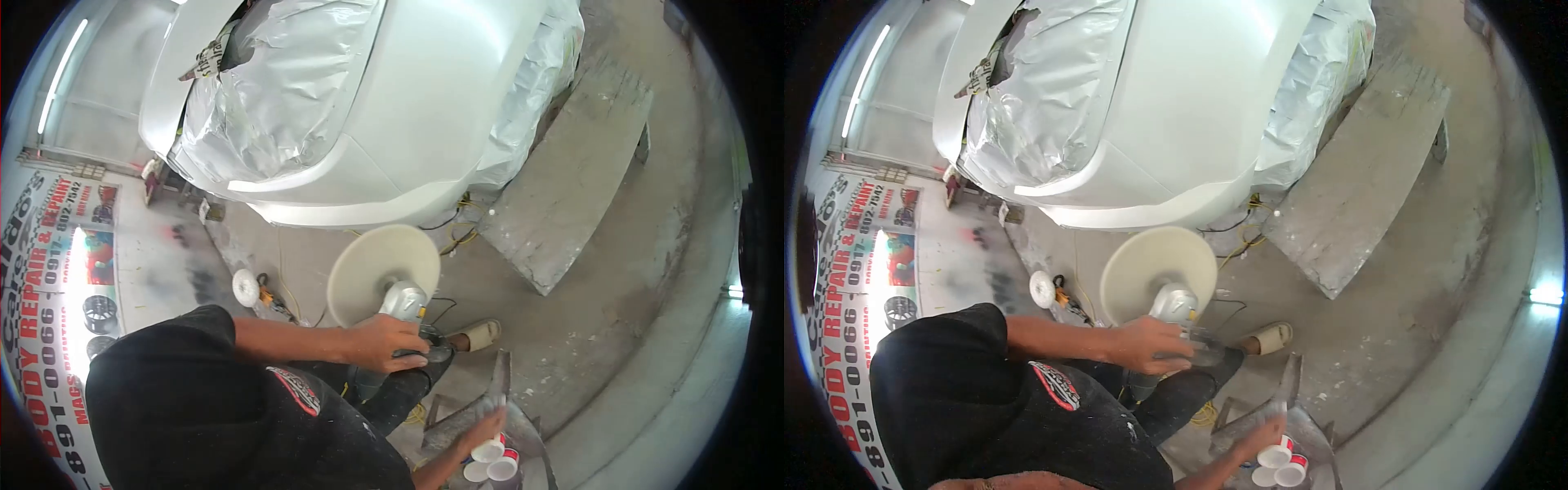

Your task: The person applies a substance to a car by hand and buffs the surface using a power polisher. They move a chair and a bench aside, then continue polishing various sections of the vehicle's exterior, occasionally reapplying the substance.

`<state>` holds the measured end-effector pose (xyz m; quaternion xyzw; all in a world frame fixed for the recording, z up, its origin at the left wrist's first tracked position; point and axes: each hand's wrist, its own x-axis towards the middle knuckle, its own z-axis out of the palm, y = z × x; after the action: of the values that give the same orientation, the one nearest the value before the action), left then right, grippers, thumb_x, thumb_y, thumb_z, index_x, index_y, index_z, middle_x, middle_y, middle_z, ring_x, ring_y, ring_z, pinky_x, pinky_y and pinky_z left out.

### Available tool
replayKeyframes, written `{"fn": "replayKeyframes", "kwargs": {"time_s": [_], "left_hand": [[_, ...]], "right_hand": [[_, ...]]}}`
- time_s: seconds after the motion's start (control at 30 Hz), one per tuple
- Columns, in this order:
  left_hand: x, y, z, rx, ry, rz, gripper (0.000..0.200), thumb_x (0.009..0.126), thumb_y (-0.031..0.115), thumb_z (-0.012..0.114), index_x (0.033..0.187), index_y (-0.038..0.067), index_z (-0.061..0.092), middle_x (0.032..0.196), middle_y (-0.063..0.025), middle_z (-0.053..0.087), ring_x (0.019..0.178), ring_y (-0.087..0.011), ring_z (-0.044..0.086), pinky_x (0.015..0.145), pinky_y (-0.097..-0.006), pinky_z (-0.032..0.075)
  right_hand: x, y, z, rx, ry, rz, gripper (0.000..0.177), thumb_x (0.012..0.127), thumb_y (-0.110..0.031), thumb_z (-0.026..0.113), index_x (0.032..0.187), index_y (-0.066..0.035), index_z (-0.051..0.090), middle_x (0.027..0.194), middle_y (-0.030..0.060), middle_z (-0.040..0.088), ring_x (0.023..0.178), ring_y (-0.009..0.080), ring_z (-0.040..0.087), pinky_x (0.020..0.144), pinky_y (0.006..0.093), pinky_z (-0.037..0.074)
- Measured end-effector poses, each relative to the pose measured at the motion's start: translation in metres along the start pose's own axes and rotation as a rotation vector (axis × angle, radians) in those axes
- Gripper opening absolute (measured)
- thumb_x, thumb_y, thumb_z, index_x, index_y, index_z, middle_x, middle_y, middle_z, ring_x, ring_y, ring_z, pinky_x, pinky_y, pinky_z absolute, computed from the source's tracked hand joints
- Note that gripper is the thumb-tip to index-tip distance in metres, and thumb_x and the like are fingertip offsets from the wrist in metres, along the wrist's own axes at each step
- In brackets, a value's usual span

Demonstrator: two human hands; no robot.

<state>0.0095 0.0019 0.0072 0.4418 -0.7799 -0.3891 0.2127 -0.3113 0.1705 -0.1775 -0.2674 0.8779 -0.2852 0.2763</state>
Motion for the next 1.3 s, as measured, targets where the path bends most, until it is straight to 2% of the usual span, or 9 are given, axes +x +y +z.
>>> {"fn": "replayKeyframes", "kwargs": {"time_s": [0.13, 0.2, 0.33, 0.53, 0.77, 0.83, 1.03, 1.13, 1.3], "left_hand": [[-0.027, 0.005, -0.030, 0.030, 0.090, -0.077, 0.019, 0.085, 0.020, 0.081, 0.100, 0.010, 0.073, 0.078, -0.0082, 0.063, 0.066, -0.0305, 0.065, 0.057, -0.0415, 0.052], [-0.039, 0.005, -0.034, 0.030, 0.126, -0.129, 0.020, 0.084, 0.019, 0.082, 0.100, 0.010, 0.074, 0.078, -0.0084, 0.064, 0.065, -0.0299, 0.065, 0.058, -0.0411, 0.053], [-0.063, 0.001, -0.043, 0.054, 0.200, -0.221, 0.021, 0.083, 0.017, 0.083, 0.100, 0.008, 0.075, 0.079, -0.0095, 0.067, 0.066, -0.0288, 0.067, 0.059, -0.0396, 0.055], [-0.082, -0.007, -0.056, 0.010, 0.249, -0.314, 0.022, 0.081, 0.014, 0.085, 0.099, 0.006, 0.076, 0.079, -0.0112, 0.070, 0.068, -0.0277, 0.070, 0.060, -0.0379, 0.056], [-0.095, -0.013, -0.057, -0.010, 0.243, -0.365, 0.022, 0.080, 0.010, 0.085, 0.100, 0.004, 0.076, 0.079, -0.0123, 0.071, 0.068, -0.0290, 0.070, 0.060, -0.0372, 0.055], [-0.096, -0.015, -0.061, -0.032, 0.272, -0.383, 0.023, 0.080, 0.009, 0.085, 0.100, 0.004, 0.076, 0.080, -0.0128, 0.071, 0.068, -0.0293, 0.070, 0.060, -0.0371, 0.055], [-0.102, -0.021, -0.070, -0.005, 0.300, -0.412, 0.023, 0.080, 0.008, 0.085, 0.100, 0.002, 0.075, 0.080, -0.0152, 0.071, 0.067, -0.0291, 0.069, 0.060, -0.0365, 0.054], [-0.110, -0.020, -0.075, -0.002, 0.251, -0.488, 0.023, 0.080, 0.007, 0.084, 0.101, 0.001, 0.075, 0.081, -0.0159, 0.071, 0.067, -0.0279, 0.069, 0.060, -0.0354, 0.054], [-0.119, -0.032, -0.078, -0.011, 0.310, -0.465, 0.022, 0.081, 0.008, 0.083, 0.101, 0.002, 0.075, 0.081, -0.0149, 0.071, 0.066, -0.0269, 0.069, 0.058, -0.0351, 0.053]], "right_hand": [[0.021, -0.265, 0.077, 0.471, -0.503, -0.468, 0.033, 0.100, -0.017, 0.061, 0.122, 0.007, 0.065, 0.107, 0.0163, 0.066, 0.098, 0.0265, 0.062, 0.088, 0.0373, 0.049], [0.024, -0.387, 0.100, 0.431, -0.385, -0.964, 0.040, 0.096, -0.014, 0.067, 0.130, 0.005, 0.063, 0.118, 0.0233, 0.065, 0.103, 0.0394, 0.062, 0.091, 0.0446, 0.050], [0.010, -0.539, 0.158, 0.349, -0.107, -1.230, 0.075, 0.093, -0.048, 0.071, 0.145, 0.002, 0.051, 0.143, 0.0244, 0.052, 0.129, 0.0409, 0.050, 0.108, 0.0509, 0.041], [-0.008, -0.461, 0.208, 0.226, -0.401, -1.360, 0.093, 0.093, -0.072, 0.054, 0.150, 0.000, 0.046, 0.147, 0.0282, 0.047, 0.136, 0.0457, 0.043, 0.115, 0.0605, 0.030], [0.021, -0.547, 0.218, 0.317, -0.049, -1.459, 0.097, 0.089, -0.063, 0.068, 0.151, 0.005, 0.039, 0.149, 0.0292, 0.043, 0.139, 0.0482, 0.040, 0.116, 0.0596, 0.029], [-0.001, -0.476, 0.227, 0.354, -0.281, -1.606, 0.096, 0.090, -0.059, 0.069, 0.152, 0.007, 0.036, 0.151, 0.0304, 0.041, 0.139, 0.0491, 0.039, 0.117, 0.0592, 0.029], [-0.016, -0.397, 0.257, 0.268, -0.441, -1.054, 0.104, 0.094, -0.060, 0.063, 0.157, 0.011, 0.021, 0.159, 0.0331, 0.030, 0.148, 0.0518, 0.026, 0.121, 0.0626, 0.021], [-0.051, -0.386, 0.268, 0.307, -0.486, -1.469, 0.101, 0.095, -0.059, 0.060, 0.157, 0.010, 0.020, 0.161, 0.0333, 0.026, 0.151, 0.0504, 0.020, 0.124, 0.0602, 0.013], [-0.037, -0.318, 0.290, 0.308, -0.436, -0.938, 0.094, 0.099, -0.057, 0.054, 0.158, 0.007, 0.023, 0.163, 0.0320, 0.023, 0.150, 0.0509, 0.022, 0.124, 0.0592, 0.015]]}}
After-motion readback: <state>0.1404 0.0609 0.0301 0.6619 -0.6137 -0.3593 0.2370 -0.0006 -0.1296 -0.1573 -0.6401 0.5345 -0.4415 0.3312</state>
